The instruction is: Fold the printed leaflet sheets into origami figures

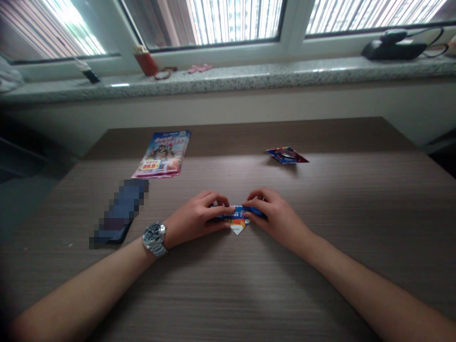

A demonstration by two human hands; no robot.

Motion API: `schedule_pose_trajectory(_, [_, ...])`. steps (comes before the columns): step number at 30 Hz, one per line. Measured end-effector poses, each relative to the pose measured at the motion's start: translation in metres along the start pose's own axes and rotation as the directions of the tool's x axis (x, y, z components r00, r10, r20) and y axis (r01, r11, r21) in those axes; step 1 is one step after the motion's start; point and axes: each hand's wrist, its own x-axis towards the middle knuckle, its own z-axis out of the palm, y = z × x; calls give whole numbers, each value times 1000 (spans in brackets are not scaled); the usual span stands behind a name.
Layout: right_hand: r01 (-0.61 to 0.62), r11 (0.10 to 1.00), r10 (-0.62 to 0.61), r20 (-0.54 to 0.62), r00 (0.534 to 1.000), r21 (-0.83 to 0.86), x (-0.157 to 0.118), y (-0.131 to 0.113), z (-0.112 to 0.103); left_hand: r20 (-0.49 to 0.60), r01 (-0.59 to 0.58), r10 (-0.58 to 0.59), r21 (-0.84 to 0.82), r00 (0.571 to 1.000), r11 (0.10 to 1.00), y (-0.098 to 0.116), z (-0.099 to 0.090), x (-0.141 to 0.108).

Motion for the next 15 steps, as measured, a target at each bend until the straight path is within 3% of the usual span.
schedule_pose_trajectory(9, [-30, 995, 30, 3, 1000, 92, 1, -6, -4, 20, 57, -56, -32, 998, 998, 4, 0, 1])
schedule_pose_trajectory(15, [-91, 977, 89, 19, 996, 191, 1, -14, -9, -38, 173, -189, -268, 981, 948, 10, -3, 3])
